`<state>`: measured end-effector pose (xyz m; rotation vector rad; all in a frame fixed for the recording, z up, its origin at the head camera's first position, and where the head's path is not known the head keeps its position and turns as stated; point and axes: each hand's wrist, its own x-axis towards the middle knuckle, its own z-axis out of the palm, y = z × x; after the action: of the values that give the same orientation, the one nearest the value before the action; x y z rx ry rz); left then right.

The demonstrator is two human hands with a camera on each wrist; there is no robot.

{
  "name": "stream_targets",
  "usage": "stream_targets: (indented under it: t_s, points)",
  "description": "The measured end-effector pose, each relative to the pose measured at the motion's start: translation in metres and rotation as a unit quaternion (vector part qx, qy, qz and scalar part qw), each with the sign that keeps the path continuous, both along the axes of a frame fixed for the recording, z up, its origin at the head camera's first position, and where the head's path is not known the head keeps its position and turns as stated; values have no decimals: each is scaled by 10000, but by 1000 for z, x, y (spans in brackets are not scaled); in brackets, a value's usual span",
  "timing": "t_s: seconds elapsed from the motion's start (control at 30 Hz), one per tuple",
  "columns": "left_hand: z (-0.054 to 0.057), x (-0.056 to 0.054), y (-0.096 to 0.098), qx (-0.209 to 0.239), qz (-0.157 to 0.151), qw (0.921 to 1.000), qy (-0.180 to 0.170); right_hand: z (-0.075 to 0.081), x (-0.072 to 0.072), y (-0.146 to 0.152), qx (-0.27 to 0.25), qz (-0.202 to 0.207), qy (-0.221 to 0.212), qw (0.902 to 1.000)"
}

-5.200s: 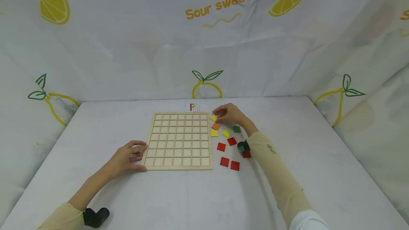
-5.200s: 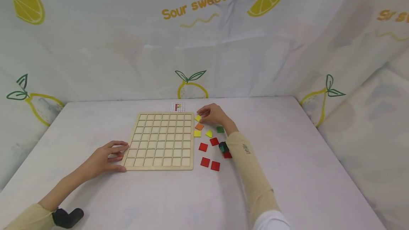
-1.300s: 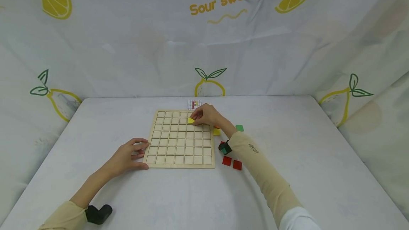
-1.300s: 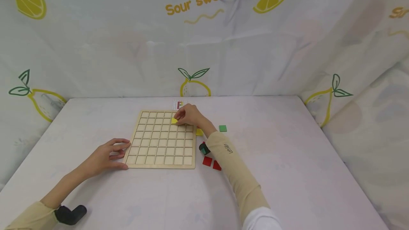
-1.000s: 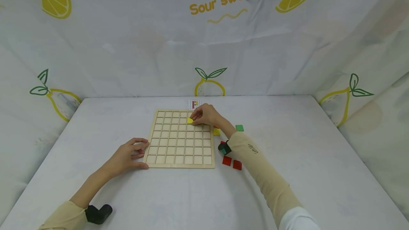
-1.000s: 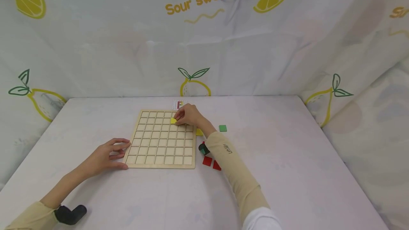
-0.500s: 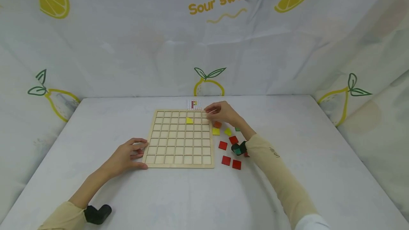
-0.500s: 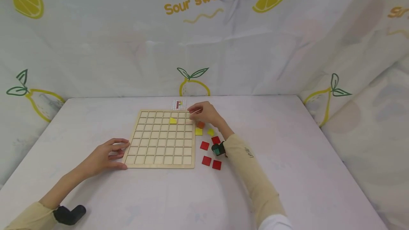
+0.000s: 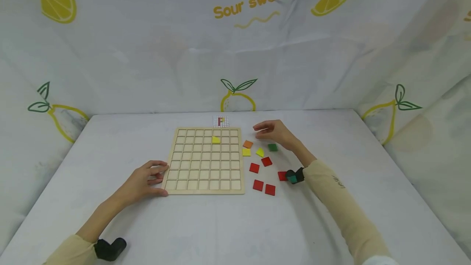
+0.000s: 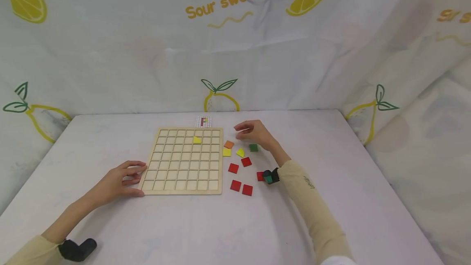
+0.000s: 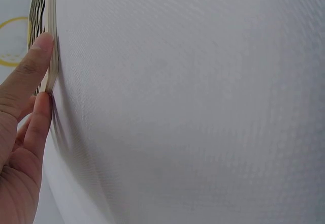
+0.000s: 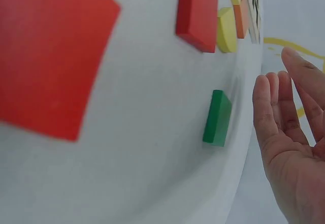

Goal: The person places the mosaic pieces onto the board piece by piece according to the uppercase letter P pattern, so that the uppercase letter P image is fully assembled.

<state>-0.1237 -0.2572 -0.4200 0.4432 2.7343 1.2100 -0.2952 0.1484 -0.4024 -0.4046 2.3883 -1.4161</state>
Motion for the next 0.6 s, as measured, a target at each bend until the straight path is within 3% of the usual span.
stream_targets:
  t_s: [0.37, 0.6]
  points:
    - [3, 2, 0, -93, -13, 9999, 88, -10, 4, -9, -29, 457, 54, 9989]
    - [2, 1, 0, -165, -36, 9998, 124, -8, 3, -15, -252, 539, 56, 9982]
